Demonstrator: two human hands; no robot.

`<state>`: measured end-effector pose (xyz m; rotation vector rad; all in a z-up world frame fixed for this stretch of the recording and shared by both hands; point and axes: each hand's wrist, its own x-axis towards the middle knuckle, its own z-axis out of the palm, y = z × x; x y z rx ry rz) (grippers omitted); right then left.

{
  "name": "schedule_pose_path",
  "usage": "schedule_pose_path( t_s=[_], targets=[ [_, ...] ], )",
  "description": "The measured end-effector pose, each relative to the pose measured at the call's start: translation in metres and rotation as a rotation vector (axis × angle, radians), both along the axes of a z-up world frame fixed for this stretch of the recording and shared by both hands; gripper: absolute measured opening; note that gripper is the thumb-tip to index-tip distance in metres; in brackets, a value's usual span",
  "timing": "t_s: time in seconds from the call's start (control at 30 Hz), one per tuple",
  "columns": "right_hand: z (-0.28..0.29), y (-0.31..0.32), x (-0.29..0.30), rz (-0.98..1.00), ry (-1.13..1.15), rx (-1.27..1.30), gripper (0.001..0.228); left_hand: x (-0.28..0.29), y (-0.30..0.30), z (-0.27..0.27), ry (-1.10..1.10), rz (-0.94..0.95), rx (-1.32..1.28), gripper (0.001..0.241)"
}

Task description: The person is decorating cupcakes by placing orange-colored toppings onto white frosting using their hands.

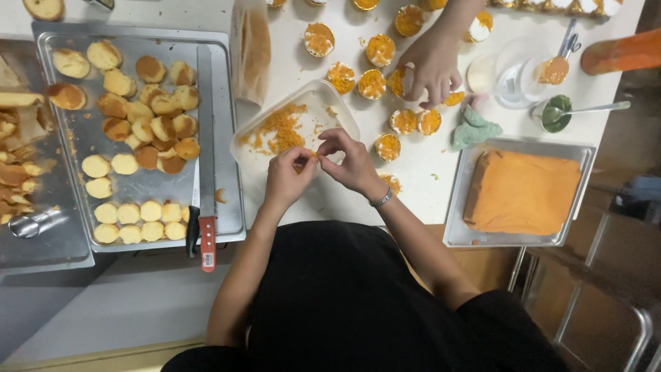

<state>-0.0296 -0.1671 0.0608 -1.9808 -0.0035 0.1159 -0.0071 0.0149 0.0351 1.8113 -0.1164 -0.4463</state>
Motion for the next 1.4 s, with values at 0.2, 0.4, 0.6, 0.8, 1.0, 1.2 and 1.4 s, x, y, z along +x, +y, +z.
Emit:
schedule_pose_path(
  t_s=[0.2,0.4,0.6,0.8,1.0,1.2,1.4],
  targets=[
    [-0.02,-0.018,-0.009,-0.186,0.128,0.336,0.043,-0.003,0.0,-0.003,0.025,0.044,-0.041,0.012],
    [-0.013,-0.023,-0.017,-0.212,0.118,0.313,0.044,-0.008,-0.022,-0.008,0.119,0.025,-0.189,0.016],
    [-0.015,-0.043,-0.025,-0.238,0.065,0.323,0.046,-0.007,-0.044,0.015,-0.015,-0.001,-0.035,0.013],
    [-0.014,-0.06,-0.024,-0.275,0.085,0.435,0.046,-0.008,-0.06,0.015,-0.057,-0.013,-0.124,0.012],
    [0.011,-0.061,-0.013,-0.147,-0.002,0.0,0.046,-0.003,-0.068,0.035,-0.215,-0.093,0.054,0.008],
    [-0.011,-0.076,-0.012,-0.288,0.11,0.402,0.045,0.005,-0.064,0.022,-0.198,-0.077,0.051,0.006],
    [-0.009,-0.068,-0.011,-0.312,0.19,0.456,0.043,0.008,-0.068,0.03,-0.088,-0.082,-0.072,0.009]
  ],
)
